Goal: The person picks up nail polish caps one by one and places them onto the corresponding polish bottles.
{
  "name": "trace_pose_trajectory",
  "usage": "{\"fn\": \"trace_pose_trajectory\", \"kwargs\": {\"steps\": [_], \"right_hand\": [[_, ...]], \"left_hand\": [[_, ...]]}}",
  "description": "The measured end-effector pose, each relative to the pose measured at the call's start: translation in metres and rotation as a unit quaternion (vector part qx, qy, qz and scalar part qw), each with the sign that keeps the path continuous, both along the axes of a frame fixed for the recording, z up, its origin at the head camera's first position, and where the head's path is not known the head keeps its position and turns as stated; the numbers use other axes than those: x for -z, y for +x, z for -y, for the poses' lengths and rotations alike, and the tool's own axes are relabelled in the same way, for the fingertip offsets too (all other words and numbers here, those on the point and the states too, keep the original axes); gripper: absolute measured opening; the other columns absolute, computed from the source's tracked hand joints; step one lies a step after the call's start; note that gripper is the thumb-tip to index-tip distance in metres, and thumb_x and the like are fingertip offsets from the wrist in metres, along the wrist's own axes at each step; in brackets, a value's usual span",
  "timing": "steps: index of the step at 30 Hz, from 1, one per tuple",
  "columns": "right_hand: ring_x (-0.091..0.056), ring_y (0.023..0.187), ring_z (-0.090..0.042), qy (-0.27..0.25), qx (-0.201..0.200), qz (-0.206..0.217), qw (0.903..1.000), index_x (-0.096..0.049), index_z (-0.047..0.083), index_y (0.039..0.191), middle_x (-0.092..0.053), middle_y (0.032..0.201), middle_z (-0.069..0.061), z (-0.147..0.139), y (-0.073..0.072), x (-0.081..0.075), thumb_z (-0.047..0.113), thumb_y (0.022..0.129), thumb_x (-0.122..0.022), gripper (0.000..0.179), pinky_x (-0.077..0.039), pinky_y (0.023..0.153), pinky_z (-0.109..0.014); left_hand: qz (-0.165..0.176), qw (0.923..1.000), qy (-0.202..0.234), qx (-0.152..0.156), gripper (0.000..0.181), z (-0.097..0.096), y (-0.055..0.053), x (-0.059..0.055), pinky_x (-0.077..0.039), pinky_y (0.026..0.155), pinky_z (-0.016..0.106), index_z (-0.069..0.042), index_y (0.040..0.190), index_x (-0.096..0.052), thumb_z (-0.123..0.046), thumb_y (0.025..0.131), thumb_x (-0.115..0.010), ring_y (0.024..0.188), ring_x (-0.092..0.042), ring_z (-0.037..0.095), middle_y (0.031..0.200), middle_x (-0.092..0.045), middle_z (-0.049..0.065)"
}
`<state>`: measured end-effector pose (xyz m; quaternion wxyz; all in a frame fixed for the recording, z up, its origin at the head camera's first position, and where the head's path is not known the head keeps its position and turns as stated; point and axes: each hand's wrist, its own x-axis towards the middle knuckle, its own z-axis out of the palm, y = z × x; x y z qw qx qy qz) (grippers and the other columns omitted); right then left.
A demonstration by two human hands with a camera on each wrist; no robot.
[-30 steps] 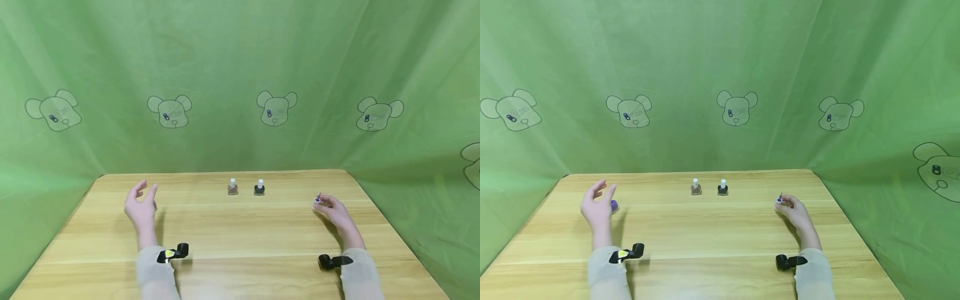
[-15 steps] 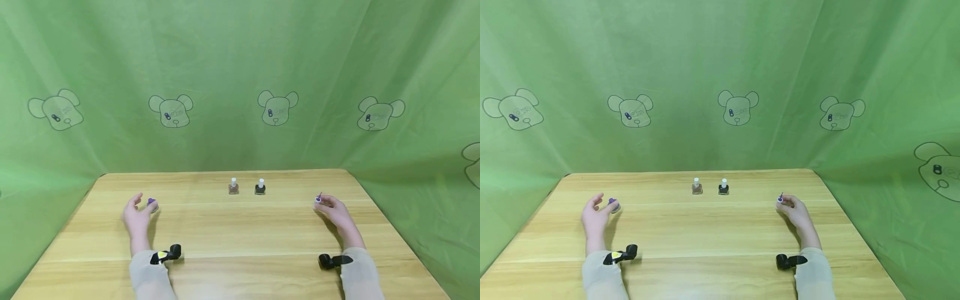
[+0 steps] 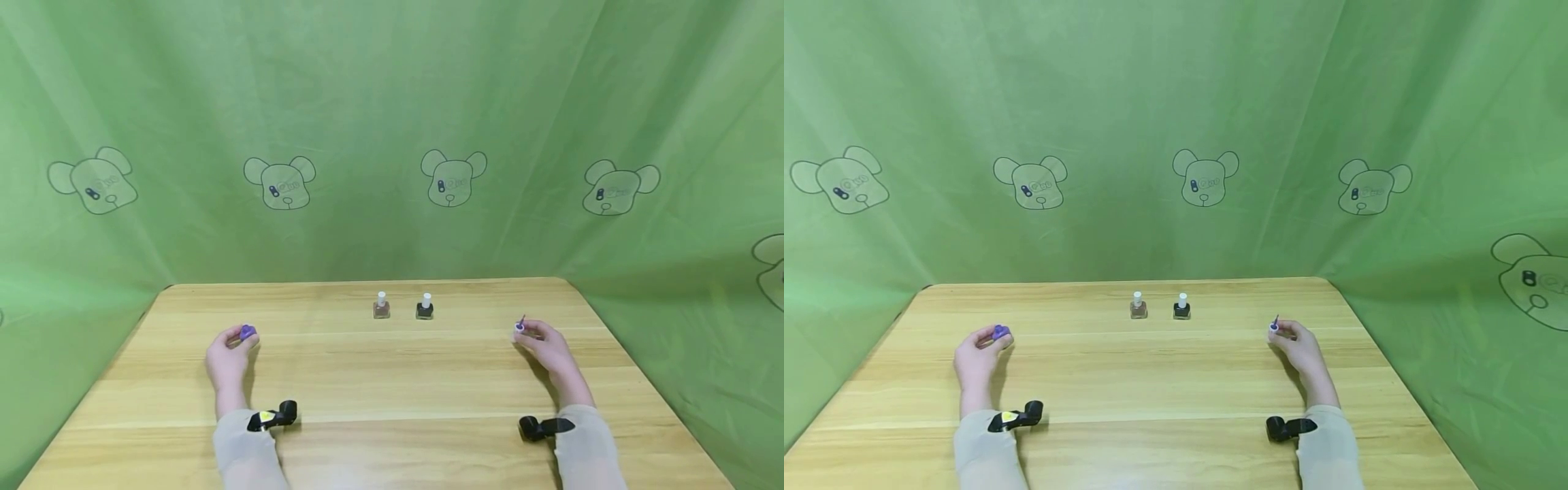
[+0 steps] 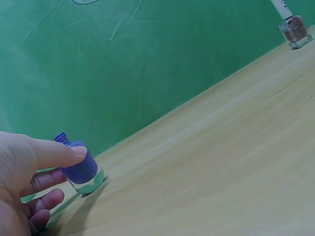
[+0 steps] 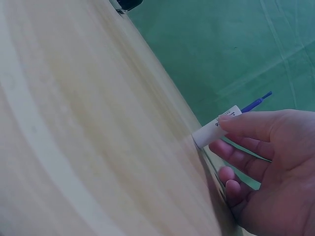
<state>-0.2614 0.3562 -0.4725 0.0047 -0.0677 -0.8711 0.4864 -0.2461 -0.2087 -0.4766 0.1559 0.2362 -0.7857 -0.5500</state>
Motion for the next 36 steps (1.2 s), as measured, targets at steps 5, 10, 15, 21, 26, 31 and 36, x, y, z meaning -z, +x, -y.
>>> {"fn": "trace_pose_trajectory", "kwargs": {"steps": [5, 10, 15, 21, 26, 31, 36], "right_hand": [[-0.053, 0.095, -0.002, -0.007, 0.006, -0.012, 0.9999, -0.046, -0.009, 0.135, -0.059, 0.124, -0.023, 0.0, 0.0, 0.0, 0.024, 0.095, -0.063, 0.054, -0.041, 0.102, -0.042], [-0.057, 0.102, -0.016, -0.016, 0.014, -0.025, 0.9995, -0.051, -0.01, 0.128, -0.063, 0.118, -0.019, 0.0, 0.0, 0.001, 0.023, 0.093, -0.065, 0.05, -0.044, 0.101, -0.044], [-0.054, 0.104, -0.011, -0.003, 0.012, -0.008, 0.9999, -0.05, -0.008, 0.131, -0.06, 0.125, -0.021, 0.001, 0.0, 0.001, 0.026, 0.095, -0.062, 0.051, -0.041, 0.105, -0.044], [-0.049, 0.097, 0.0, -0.007, 0.013, -0.001, 0.9999, -0.049, -0.006, 0.132, -0.059, 0.127, -0.022, 0.002, 0.0, -0.001, 0.026, 0.095, -0.064, 0.051, -0.04, 0.104, -0.04], [-0.052, 0.098, -0.008, -0.014, 0.019, 0.004, 0.9997, -0.05, -0.004, 0.133, -0.057, 0.126, -0.02, 0.002, 0.001, -0.005, 0.027, 0.095, -0.064, 0.051, -0.044, 0.096, -0.038], [-0.051, 0.095, -0.003, -0.029, 0.017, 0.008, 0.9994, -0.048, -0.002, 0.135, -0.062, 0.11, 0.005, 0.003, 0.004, -0.015, 0.03, 0.094, -0.064, 0.054, -0.044, 0.086, -0.026], [-0.054, 0.095, -0.003, -0.021, 0.008, -0.011, 0.9997, -0.047, -0.001, 0.136, -0.065, 0.107, 0.014, 0.004, 0.006, -0.023, 0.031, 0.095, -0.063, 0.054, -0.046, 0.086, -0.029]], "left_hand": [[0.01, 0.9999, -0.007, -0.008, 0.046, 0.0, 0.0, 0.001, -0.041, 0.101, 0.051, -0.001, 0.129, -0.057, -0.017, 0.088, -0.071, 0.113, -0.057, 0.038, 0.127, -0.061, 0.027], [0.011, 0.9999, -0.009, -0.008, 0.046, 0.001, -0.001, 0.001, -0.042, 0.1, 0.051, 0.0, 0.129, -0.057, -0.018, 0.088, -0.071, 0.113, -0.058, 0.04, 0.127, -0.06, 0.027], [0.013, 0.9999, -0.008, 0.001, 0.046, -0.002, -0.001, -0.003, -0.043, 0.102, 0.051, 0.0, 0.129, -0.057, -0.018, 0.088, -0.071, 0.114, -0.058, 0.041, 0.128, -0.06, 0.027], [0.008, 0.9997, -0.011, 0.02, 0.045, -0.009, -0.005, -0.007, -0.046, 0.098, 0.048, 0.0, 0.128, -0.058, -0.018, 0.089, -0.07, 0.112, -0.059, 0.038, 0.127, -0.061, 0.026], [0.002, 0.9991, -0.021, 0.038, 0.043, -0.019, -0.01, -0.01, -0.051, 0.092, 0.043, 0.0, 0.126, -0.06, -0.018, 0.088, -0.071, 0.109, -0.062, 0.037, 0.125, -0.062, 0.025], [0.001, 0.998, -0.022, 0.06, 0.042, -0.032, -0.014, -0.016, -0.052, 0.093, 0.045, -0.001, 0.125, -0.06, -0.018, 0.088, -0.071, 0.111, -0.061, 0.036, 0.127, -0.062, 0.023], [0.002, 0.9963, -0.025, 0.082, 0.041, -0.044, -0.016, -0.024, -0.049, 0.099, 0.047, -0.004, 0.126, -0.06, -0.021, 0.089, -0.07, 0.114, -0.059, 0.034, 0.128, -0.062, 0.021]]}}
